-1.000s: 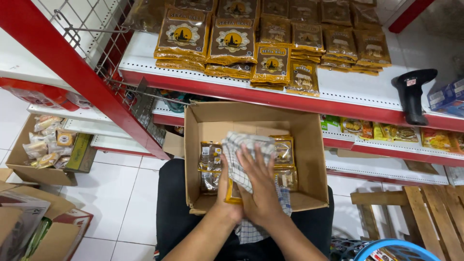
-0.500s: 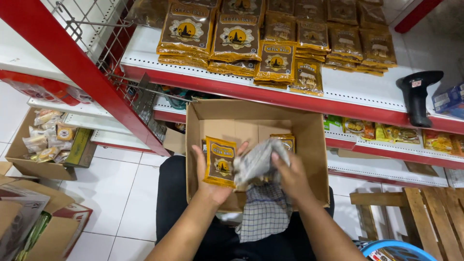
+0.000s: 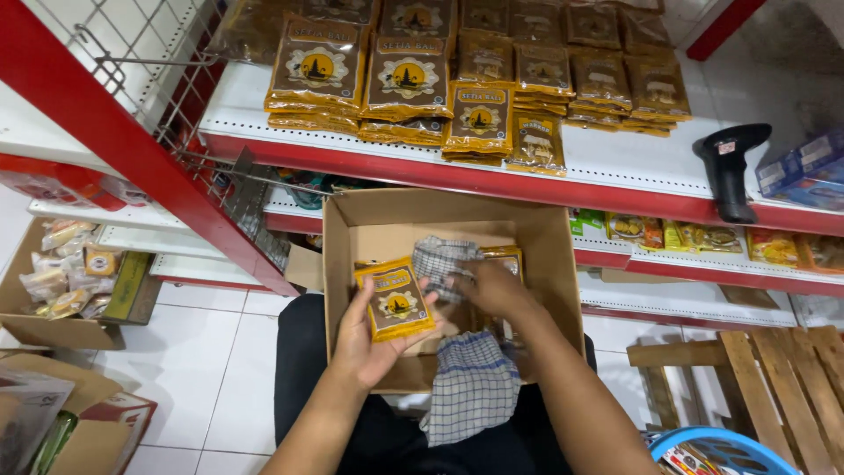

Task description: The person picks up coffee packets from a shelf and a box, scans them using a handheld scanner, and places them into a cardboard box.

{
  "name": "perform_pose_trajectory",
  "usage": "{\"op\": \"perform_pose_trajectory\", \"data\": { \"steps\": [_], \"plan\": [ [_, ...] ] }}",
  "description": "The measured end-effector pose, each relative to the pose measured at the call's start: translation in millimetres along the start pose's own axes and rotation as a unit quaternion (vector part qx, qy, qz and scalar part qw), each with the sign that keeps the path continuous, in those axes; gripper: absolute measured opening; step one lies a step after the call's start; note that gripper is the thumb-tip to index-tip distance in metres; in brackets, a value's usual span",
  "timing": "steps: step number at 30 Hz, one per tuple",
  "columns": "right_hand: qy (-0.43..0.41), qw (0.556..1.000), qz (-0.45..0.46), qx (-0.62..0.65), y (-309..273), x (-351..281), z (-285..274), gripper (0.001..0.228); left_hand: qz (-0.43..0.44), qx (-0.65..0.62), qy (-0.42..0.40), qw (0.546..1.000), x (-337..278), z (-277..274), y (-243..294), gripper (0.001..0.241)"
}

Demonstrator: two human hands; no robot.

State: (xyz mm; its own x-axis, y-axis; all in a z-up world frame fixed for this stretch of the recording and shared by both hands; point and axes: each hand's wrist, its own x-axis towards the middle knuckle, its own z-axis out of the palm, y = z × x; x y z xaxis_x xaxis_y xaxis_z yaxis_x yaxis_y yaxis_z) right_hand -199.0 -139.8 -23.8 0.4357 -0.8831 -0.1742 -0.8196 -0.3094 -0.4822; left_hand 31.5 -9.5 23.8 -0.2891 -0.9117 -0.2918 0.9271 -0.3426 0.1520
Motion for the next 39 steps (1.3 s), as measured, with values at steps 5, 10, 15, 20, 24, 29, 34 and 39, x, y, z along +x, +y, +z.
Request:
{"op": "perform_pose_trajectory", "data": {
  "steps": [5,10,15,20,24,29,34,39],
  "plan": [
    [0.472,0.881,0.042,0.010,24,-41,-135,0.017,0.042,0.179,-0.009,0.983,-1,-9,3,0.069],
    [0.526,0.803,0.115,-0.257,174,-40,-209,0.054,0.060,0.211,-0.026,0.975,-2,-11,3,0.074],
    [0.328,0.868,0.318,-0.193,184,-48,-230,0.067,0.007,0.006,-0.277,0.961,-6,-3,-3,0.074],
    [0.416,0.861,0.237,-0.172,195,-75,-210,0.035,-0.022,0.136,0.027,0.990,16,-51,-3,0.070],
    [0.473,0.771,0.125,0.407,144,-119,-193,0.037,-0.007,0.149,0.073,0.986,38,-106,-5,0.038],
    [0.244,0.703,0.012,0.668,48,-150,-134,0.051,0.021,0.150,0.119,0.981,25,-36,-11,0.052],
    [0.114,0.768,0.037,0.629,-5,-163,-62,0.066,0.029,0.217,0.147,0.965,22,-15,-11,0.070],
    [0.021,0.952,0.019,0.303,-66,-176,-40,0.048,0.088,0.374,0.109,0.917,24,-33,-11,0.100]
  ]
}}
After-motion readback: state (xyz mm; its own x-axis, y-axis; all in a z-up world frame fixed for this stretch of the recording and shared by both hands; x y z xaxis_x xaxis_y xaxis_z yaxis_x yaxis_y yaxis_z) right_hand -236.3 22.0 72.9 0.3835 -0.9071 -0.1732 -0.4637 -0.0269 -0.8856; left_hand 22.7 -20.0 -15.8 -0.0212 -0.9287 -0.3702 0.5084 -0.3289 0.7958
